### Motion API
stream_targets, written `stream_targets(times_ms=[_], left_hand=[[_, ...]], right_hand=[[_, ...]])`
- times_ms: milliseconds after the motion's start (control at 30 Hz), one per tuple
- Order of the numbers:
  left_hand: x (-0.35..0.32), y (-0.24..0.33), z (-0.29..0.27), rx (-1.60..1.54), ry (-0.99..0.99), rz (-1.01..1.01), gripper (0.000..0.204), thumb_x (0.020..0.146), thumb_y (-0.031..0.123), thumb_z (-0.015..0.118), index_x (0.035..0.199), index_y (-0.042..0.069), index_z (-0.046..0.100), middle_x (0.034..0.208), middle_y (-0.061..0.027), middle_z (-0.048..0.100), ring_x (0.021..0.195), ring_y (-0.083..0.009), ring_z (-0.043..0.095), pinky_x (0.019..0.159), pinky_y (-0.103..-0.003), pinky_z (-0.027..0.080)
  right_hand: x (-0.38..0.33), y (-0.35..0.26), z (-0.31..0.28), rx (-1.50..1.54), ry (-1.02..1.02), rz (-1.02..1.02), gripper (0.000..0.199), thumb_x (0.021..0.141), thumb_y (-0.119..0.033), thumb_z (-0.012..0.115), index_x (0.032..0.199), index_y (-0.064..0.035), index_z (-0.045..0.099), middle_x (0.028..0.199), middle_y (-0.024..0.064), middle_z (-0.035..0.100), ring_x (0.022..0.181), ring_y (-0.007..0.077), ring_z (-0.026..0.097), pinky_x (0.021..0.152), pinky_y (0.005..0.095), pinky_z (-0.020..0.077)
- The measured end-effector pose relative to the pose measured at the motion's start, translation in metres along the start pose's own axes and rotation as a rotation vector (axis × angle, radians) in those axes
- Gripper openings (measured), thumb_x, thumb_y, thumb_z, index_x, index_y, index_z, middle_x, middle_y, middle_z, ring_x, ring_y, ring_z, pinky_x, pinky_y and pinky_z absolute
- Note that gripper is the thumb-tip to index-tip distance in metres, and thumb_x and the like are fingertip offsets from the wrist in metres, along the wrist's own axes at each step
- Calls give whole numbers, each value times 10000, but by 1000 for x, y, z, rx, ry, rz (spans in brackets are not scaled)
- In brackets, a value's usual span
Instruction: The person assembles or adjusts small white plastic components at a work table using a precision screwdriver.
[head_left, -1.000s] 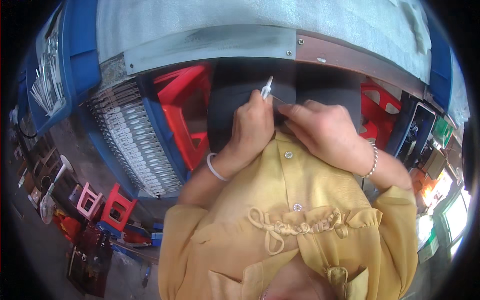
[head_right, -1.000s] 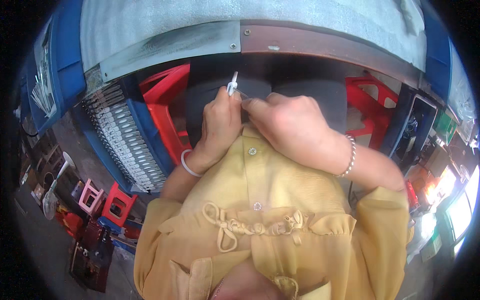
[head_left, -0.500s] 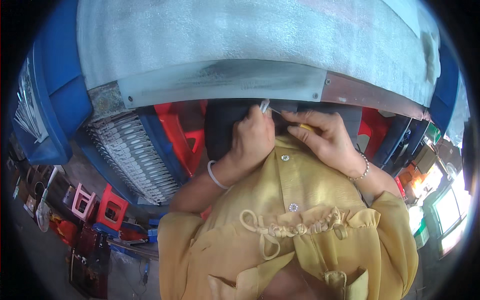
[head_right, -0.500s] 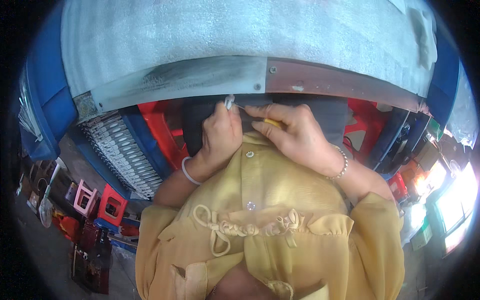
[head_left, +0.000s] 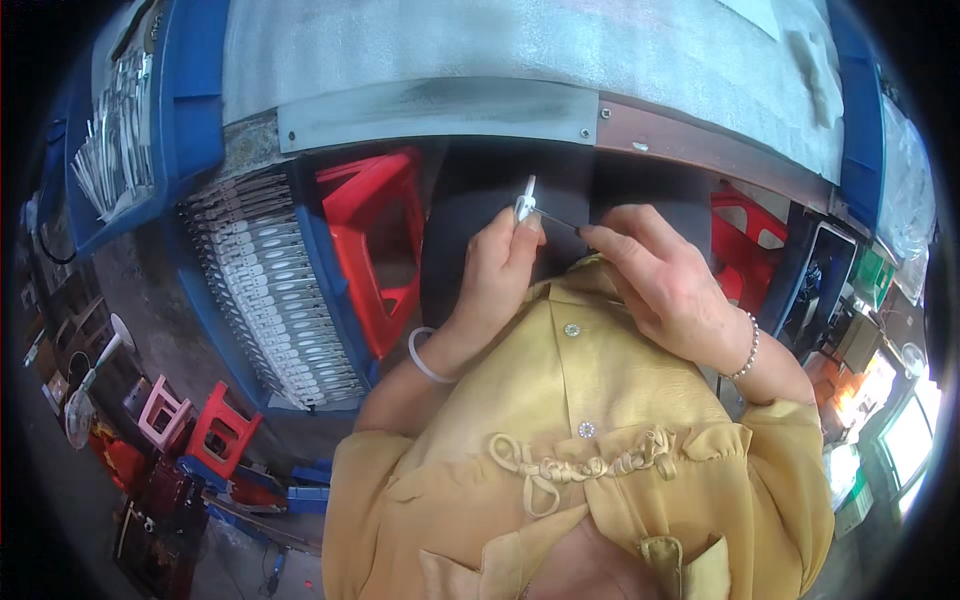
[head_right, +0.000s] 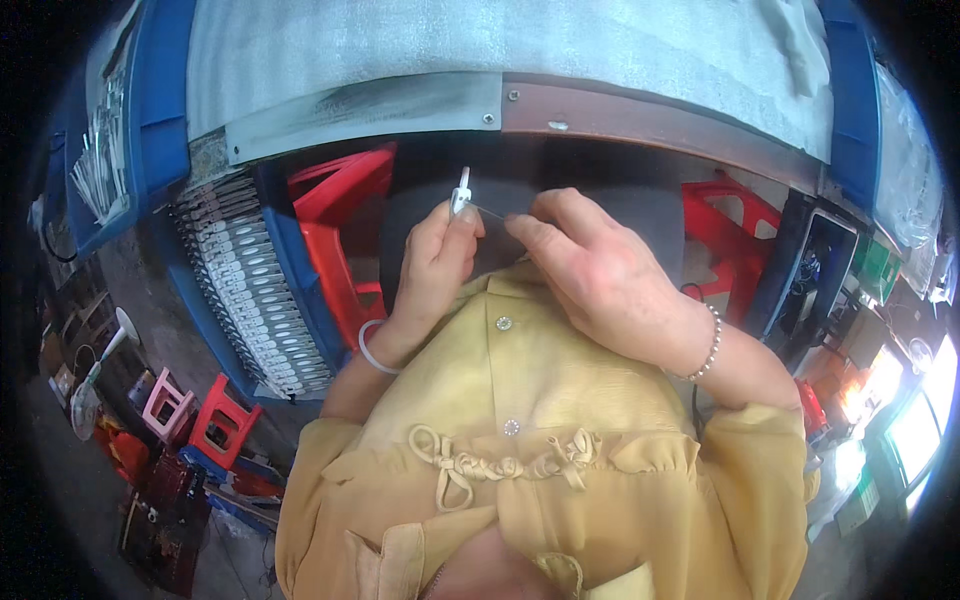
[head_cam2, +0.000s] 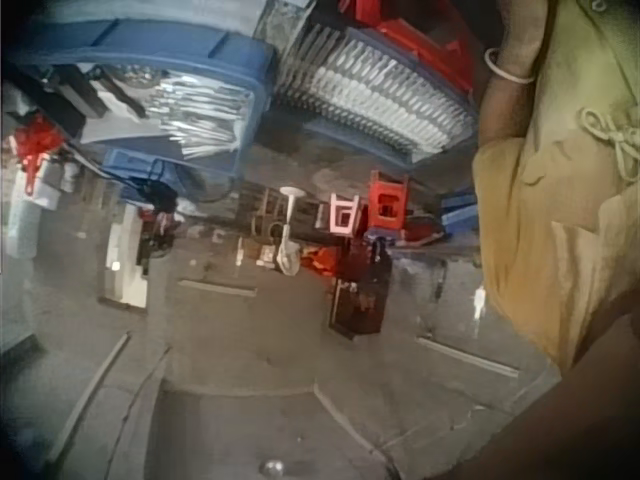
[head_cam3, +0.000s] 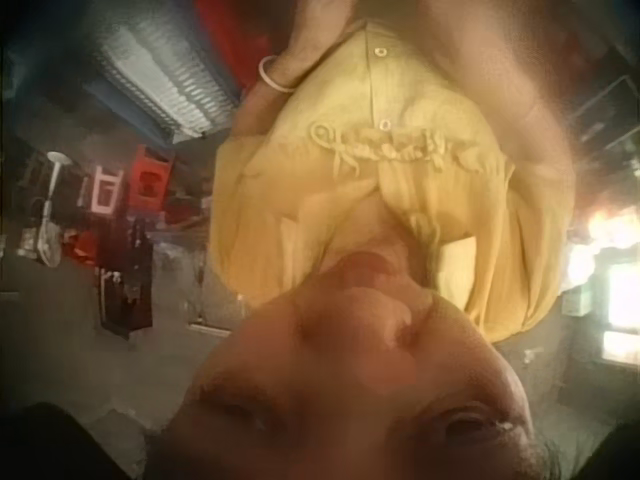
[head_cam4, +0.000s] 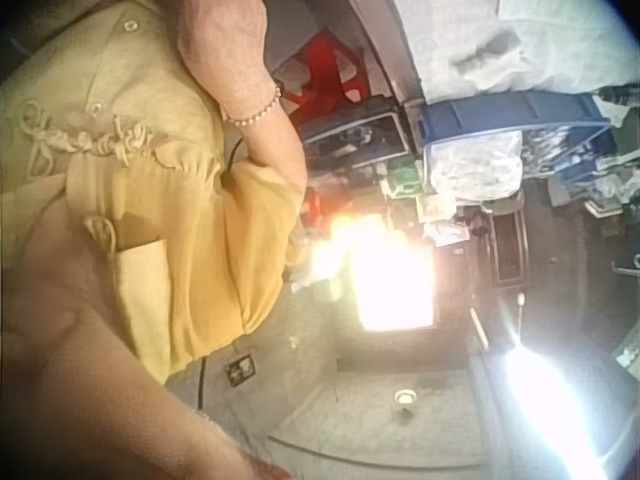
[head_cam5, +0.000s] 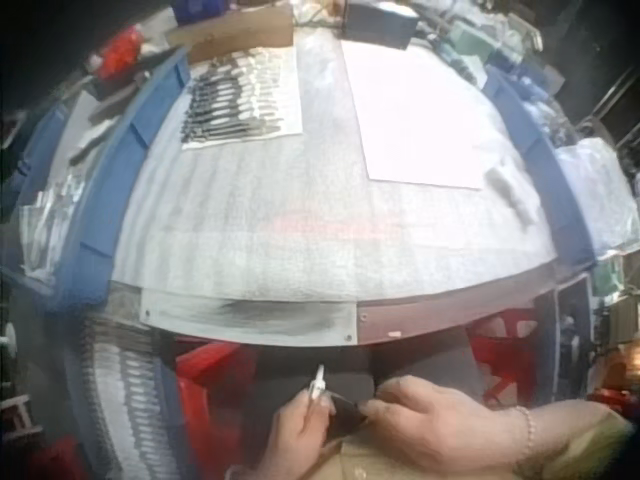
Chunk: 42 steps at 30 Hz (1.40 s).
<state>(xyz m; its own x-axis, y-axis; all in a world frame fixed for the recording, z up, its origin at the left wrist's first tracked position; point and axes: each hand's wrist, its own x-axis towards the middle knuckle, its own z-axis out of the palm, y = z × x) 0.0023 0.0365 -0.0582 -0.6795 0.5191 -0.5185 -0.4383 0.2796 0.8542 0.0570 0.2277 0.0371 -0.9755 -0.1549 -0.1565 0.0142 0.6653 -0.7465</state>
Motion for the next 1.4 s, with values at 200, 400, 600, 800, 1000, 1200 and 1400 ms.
stream_targets(times_ms=[200, 400, 600, 800, 1000, 1200, 1400], left_hand=[[1, 3, -5, -167, -81, -139, 261, 1026, 258, 469, 867, 59, 528, 622, 88, 364, 517, 6, 285, 441, -200, 209], [1, 5, 0, -96, -47, -106, 257, 1025, 252, 468, 867, 58, 525, 628, 85, 374, 520, 1, 296, 444, -200, 224], [3, 5, 4, 73, 18, -9, 255, 1018, 235, 468, 863, 44, 535, 618, 55, 408, 535, -17, 359, 456, -220, 281], [5, -6, 7, 274, 88, 238, 235, 997, 191, 471, 872, 5, 542, 642, -67, 516, 582, -140, 513, 530, -318, 408], [10, -11, 8, 405, 124, 274, 173, 968, 121, 480, 885, -18, 543, 678, -189, 573, 625, -346, 608, 561, -420, 443], [11, -15, 6, 461, 133, 343, 138, 951, 80, 482, 882, -28, 533, 679, -213, 570, 624, -398, 609, 552, -446, 440], [11, -16, 5, 364, 120, 292, 139, 949, 75, 476, 877, -35, 524, 675, -209, 574, 618, -398, 612, 543, -432, 443]], right_hand=[[-5, 7, 8, -64, 39, -55, 385, 778, 81, 622, 1157, 27, 581, 1058, 201, 554, 889, 360, 607, 710, 400, 523], [-8, 12, 9, -81, 31, -54, 395, 766, 9, 609, 1160, 2, 586, 1087, 178, 558, 957, 345, 590, 802, 395, 518], [-6, 16, 12, -6, 20, -3, 367, 807, 23, 612, 1172, 5, 583, 1045, 184, 573, 887, 343, 606, 745, 401, 523], [5, 30, 2, 1191, -108, 837, 306, 846, -16, 612, 1151, 0, 601, 818, 161, 612, 534, 250, 569, 475, 348, 466], [10, 20, 27, 35, 90, 79, 229, 850, -80, 627, 1062, 6, 642, 833, 173, 653, 694, 320, 663, 616, 403, 520], [18, 16, 11, 353, 20, 330, 252, 841, -106, 648, 1056, 24, 662, 857, 172, 679, 681, 318, 670, 604, 356, 528], [20, 6, 14, -369, -176, -18, 403, 814, -169, 616, 1180, 0, 627, 712, 149, 615, 584, 261, 641, 513, 376, 521]])
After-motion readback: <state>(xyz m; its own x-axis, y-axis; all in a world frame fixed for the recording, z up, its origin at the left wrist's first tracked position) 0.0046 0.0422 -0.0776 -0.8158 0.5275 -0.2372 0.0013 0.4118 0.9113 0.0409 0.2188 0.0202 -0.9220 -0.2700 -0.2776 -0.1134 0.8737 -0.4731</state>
